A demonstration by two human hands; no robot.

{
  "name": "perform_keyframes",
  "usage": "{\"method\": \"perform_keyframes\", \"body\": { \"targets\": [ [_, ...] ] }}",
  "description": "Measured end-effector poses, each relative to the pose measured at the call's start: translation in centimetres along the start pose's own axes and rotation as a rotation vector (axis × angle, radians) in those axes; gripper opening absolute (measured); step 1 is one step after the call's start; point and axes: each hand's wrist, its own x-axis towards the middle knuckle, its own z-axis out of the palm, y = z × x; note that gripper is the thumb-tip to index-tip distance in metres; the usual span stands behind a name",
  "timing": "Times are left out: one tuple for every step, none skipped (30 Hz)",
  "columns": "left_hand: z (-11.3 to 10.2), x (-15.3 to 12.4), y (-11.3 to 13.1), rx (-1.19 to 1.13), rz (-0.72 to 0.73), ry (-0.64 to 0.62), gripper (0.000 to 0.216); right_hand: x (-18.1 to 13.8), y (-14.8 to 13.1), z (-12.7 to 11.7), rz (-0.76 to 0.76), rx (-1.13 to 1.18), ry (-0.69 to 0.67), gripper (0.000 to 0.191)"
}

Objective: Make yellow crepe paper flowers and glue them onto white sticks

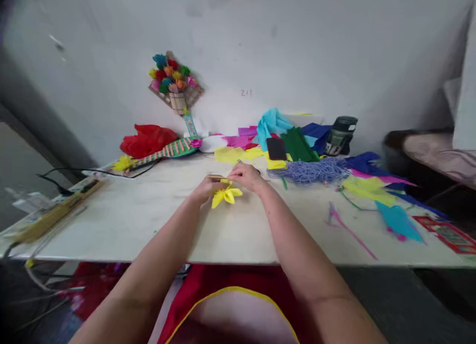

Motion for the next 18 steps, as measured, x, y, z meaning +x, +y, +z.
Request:
{"method": "perform_keyframes", "body": {
  "targets": [
    [0.0,0.1,0.0,0.008,0.004,0.009,0.02,0.0,0.0,0.0,0.001,0.0,-0.005,0.009],
    [0.0,0.2,0.0,0.011,0.006,0.018,0.019,0.0,0.0,0.0,0.003,-0.003,-0.007,0.009],
    [0.0,0.3,0.0,0.009,0.007,0.026,0.019,0.0,0.1,0.0,0.004,-0.007,-0.007,0.009],
    [0.0,0.4,0.0,0.003,0.007,0.033,0.019,0.0,0.1,0.1,0.005,-0.014,-0.005,0.009],
    [0.0,0.4,-0.1,-0.009,0.006,0.04,0.018,0.1,0.2,0.1,0.008,-0.021,-0.001,0.009],
    [0.0,0.4,-0.1,-0.026,0.003,0.046,0.018,0.1,0.2,0.2,0.01,-0.031,0.007,0.009],
    [0.0,0.4,-0.2,-0.047,-0.002,0.051,0.018,0.1,0.2,0.3,0.008,-0.044,0.017,0.009],
    [0.1,0.4,-0.3,-0.074,-0.005,0.049,0.019,0.1,0.3,0.4,0.005,-0.062,0.031,0.009],
    [0.1,0.4,-0.4,-0.106,-0.005,0.041,0.019,0.1,0.3,0.5,0.0,-0.084,0.045,0.009],
    [0.1,0.4,-0.5,-0.141,-0.002,0.026,0.02,0.0,0.3,0.6,-0.007,-0.109,0.06,0.009],
    [0.1,0.4,-0.6,-0.177,0.003,0.01,0.022,0.0,0.2,0.7,-0.014,-0.134,0.074,0.009],
    [0.1,0.4,-0.7,-0.211,0.007,-0.003,0.024,0.0,0.2,0.8,-0.023,-0.16,0.086,0.009],
    [0.1,0.4,-0.8,-0.244,0.007,-0.01,0.025,-0.1,0.2,0.8,-0.032,-0.183,0.095,0.01],
    [0.1,0.4,-0.9,-0.273,0.006,-0.015,0.026,-0.1,0.1,0.8,-0.042,-0.202,0.104,0.01],
    [0.1,0.5,-1.0,-0.298,0.006,-0.016,0.026,-0.1,0.1,0.9,-0.051,-0.219,0.111,0.01],
    [0.1,0.5,-1.0,-0.32,0.008,-0.016,0.025,-0.1,0.0,0.9,-0.058,-0.232,0.12,0.01],
    [0.1,0.6,-1.1,-0.341,0.012,-0.015,0.023,-0.2,-0.1,0.9,-0.063,-0.242,0.127,0.011],
    [0.2,0.6,-1.1,-0.362,0.015,-0.012,0.021,-0.2,-0.1,0.9,-0.068,-0.25,0.135,0.011]
  ]
}}
